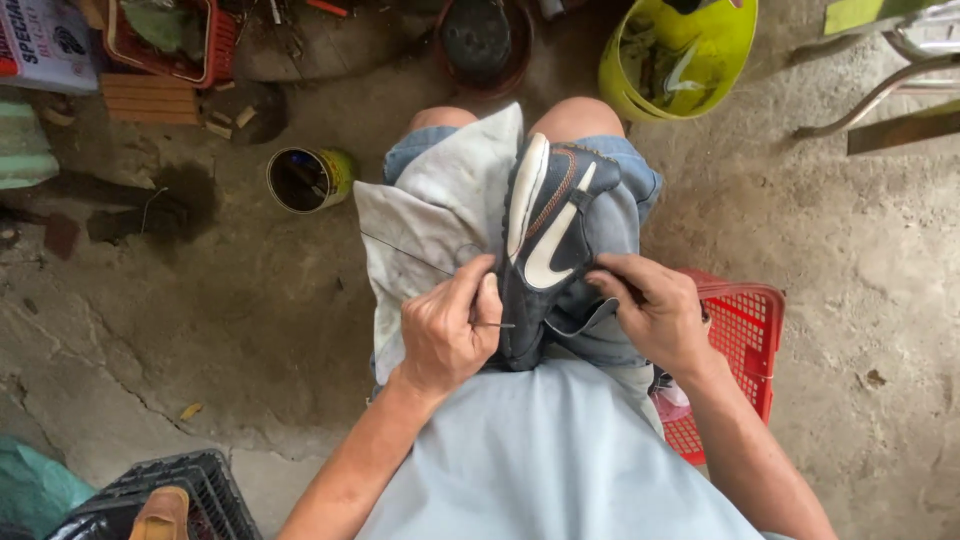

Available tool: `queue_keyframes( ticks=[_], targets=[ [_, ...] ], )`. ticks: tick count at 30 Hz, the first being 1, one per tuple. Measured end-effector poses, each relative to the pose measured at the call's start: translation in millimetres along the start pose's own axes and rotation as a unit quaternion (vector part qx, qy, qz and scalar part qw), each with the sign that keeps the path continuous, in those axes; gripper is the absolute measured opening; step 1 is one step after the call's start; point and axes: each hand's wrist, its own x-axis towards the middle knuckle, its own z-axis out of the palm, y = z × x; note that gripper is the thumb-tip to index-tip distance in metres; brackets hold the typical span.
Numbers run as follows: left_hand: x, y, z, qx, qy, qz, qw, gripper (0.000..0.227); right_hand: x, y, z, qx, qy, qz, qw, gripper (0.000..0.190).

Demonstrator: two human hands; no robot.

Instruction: The person sits and sews a black Nike sneaker resting on their lap using a needle and thread. They repeatedly push the needle through the shoe's upper and pull the thread to secure the stitches.

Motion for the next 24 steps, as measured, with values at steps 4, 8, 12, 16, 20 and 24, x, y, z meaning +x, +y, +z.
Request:
queue_keyframes(
  ticks=[4, 8, 12, 16, 20, 24],
  targets=[
    [-5, 11, -4, -0.007, 0.025, -0.001, 1.0, 0.014, -6, -16, -11, 0.007, 0.004, 0.015, 1.0, 0.008],
    [-7, 22, 3, -0.039, -0.004, -0.009, 0.999, 0.028, -16, -36, -24, -0.044, -0.02, -0.025, 0.999, 0.004],
    [-5, 26, 13, -0.006, -0.003, 0.041, 0.999, 0.039, -25, -28, -23, -0.045, -0.008, -0.03, 0.999, 0.004],
    [-8, 10, 24, 0.036, 0.006, 0.084, 0.996, 0.041, -25, 16, -8, -0.064, 0.011, -0.016, 0.998, 0.005],
    [-5, 9, 26, 0.084, 0.005, 0.112, 0.99, 0.042, -20, 33, -2, -0.059, 0.028, -0.026, 0.998, 0.005],
    [-1, 16, 32, 0.088, 0.011, 0.13, 0.988, 0.044, -21, 51, -7, -0.077, 0.011, 0.001, 0.997, 0.004]
  ],
)
